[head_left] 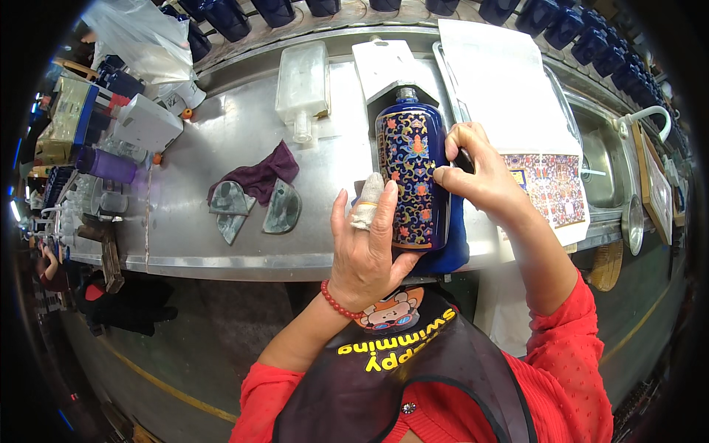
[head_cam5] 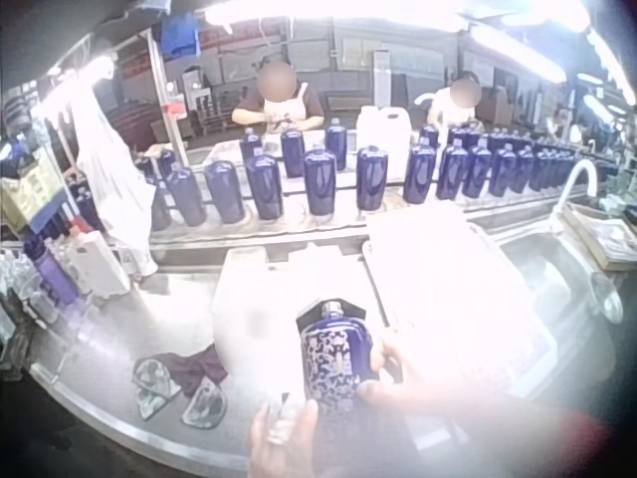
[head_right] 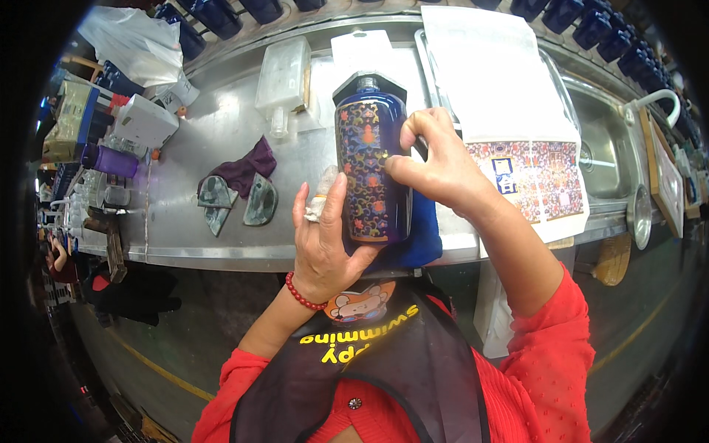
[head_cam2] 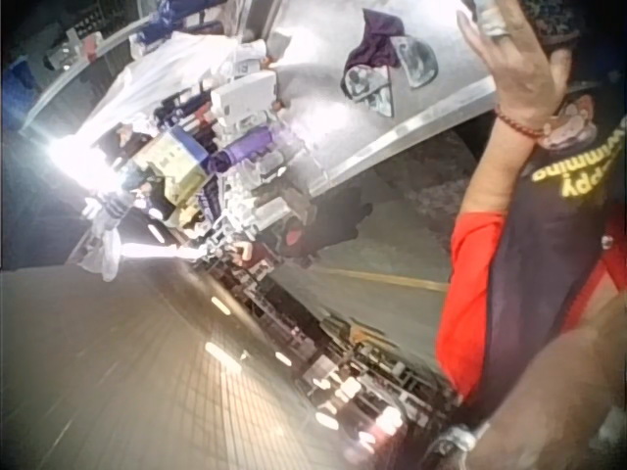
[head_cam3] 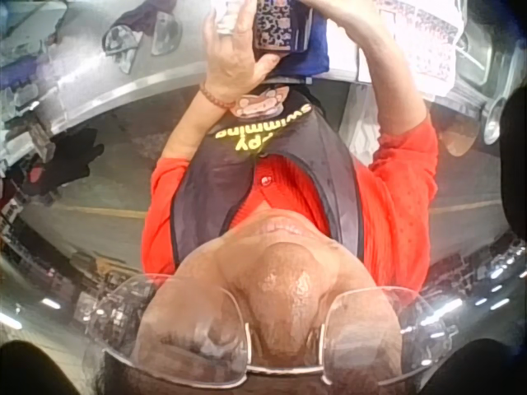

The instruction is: The person applies decorative stickers to a blue cylindrical container, smoothing each sticker with a cloth and peeling off backing layers. They handle multiple similar containers, placing them on the floor and returning to the workbench to continue applying and smoothing stickers.

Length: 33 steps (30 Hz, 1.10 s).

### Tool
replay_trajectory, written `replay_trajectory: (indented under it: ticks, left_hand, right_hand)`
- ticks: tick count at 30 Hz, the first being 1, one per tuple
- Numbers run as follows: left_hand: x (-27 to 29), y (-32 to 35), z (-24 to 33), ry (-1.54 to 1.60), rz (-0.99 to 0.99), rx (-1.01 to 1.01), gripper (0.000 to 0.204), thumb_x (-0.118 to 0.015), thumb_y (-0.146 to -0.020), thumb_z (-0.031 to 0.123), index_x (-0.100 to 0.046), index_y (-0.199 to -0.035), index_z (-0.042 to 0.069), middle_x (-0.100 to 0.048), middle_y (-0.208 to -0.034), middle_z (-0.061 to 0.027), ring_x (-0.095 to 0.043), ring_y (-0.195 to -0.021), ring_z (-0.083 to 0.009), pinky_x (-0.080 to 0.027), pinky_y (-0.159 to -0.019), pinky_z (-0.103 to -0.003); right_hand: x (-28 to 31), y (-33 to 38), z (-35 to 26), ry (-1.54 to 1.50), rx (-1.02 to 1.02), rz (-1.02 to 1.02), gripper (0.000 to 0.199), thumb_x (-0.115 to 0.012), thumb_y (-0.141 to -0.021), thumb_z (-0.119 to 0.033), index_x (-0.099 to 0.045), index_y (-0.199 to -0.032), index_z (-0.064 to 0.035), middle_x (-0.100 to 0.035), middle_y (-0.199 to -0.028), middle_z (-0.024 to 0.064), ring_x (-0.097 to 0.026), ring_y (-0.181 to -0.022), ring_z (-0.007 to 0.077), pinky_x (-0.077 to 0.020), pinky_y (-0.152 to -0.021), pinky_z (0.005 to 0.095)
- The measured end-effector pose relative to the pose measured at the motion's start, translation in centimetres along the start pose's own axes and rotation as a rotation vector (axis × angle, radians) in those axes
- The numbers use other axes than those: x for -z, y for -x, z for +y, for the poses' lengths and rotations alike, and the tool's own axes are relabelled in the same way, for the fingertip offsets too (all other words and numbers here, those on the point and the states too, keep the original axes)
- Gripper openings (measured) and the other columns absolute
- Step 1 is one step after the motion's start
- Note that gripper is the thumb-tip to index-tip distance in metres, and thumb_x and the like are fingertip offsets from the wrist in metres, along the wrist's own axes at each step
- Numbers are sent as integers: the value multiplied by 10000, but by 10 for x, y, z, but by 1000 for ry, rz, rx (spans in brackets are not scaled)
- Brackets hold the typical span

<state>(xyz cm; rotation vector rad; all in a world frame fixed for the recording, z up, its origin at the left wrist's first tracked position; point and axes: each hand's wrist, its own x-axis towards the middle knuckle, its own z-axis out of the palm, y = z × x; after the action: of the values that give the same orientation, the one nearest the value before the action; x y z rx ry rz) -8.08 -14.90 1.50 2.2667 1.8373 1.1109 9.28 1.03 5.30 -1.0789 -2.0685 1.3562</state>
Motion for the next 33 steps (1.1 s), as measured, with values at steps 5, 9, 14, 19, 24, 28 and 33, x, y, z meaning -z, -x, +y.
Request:
replay_trajectory:
  ticks: [5, 9, 14, 19, 24, 28, 33]
  left_hand:
    - [1, 0, 0, -11, -8, 5, 1031, -870, -743, 304, -309, -1523, -69, -582, -1373, -245, -610, -1225, -369, -251, -1162, -628]
    - [1, 0, 1, -11, -7, 2, 1027, -869, -746, 308, -311, -1521, -69, -580, -1377, -245, -598, -1244, -371, -250, -1163, -628]
    - [0, 0, 0, -4, -8, 4, 1031, -871, -740, 302, -310, -1522, -69, -575, -1386, -244, -602, -1241, -370, -248, -1162, -630]
    - [0, 1, -1, -2, -2, -3, 1040, -876, -732, 289, -307, -1525, -68, -566, -1400, -240, -604, -1243, -369, -248, -1162, -632]
    - [0, 0, -1, -6, -2, -3, 1043, -878, -728, 283, -307, -1527, -69, -569, -1396, -238, -615, -1225, -368, -248, -1163, -630]
    - [1, 0, 0, 0, -12, 3, 1036, -874, -736, 286, -306, -1525, -71, -587, -1366, -233, -625, -1198, -363, -248, -1163, -632]
    - [1, 0, 0, 1, -9, 5, 1032, -871, -746, 299, -304, -1524, -72, -608, -1330, -227, -634, -1171, -357, -245, -1164, -634]
  right_hand:
    - [-1, 0, 1, -8, 8, 3, 343, -735, -758, -258, -506, -940, -79, -423, -1134, 135, -437, -1172, 293, -336, -1092, 385]
    - [-1, 1, 0, 2, 10, -5, 351, -739, -756, -253, -500, -946, -80, -421, -1132, 132, -436, -1168, 290, -335, -1089, 382]
    - [-1, 2, 0, -5, 4, -4, 354, -742, -755, -251, -498, -946, -80, -421, -1132, 133, -433, -1171, 291, -328, -1096, 381]
    - [0, 1, 2, -22, 34, -11, 352, -742, -757, -246, -499, -949, -81, -420, -1135, 136, -428, -1179, 294, -310, -1112, 385]
    - [-1, 1, 5, 2, 54, 0, 333, -725, -759, -231, -501, -951, -78, -423, -1125, 132, -433, -1168, 287, -314, -1105, 375]
    - [-1, 1, 5, -18, 76, 5, 303, -714, -785, -237, -509, -935, -72, -429, -1101, 123, -445, -1134, 271, -330, -1080, 362]
    - [-3, -1, 4, -54, 53, 42, 249, -688, -796, -182, -486, -896, -75, -431, -1039, 68, -441, -998, 173, -365, -922, 285]
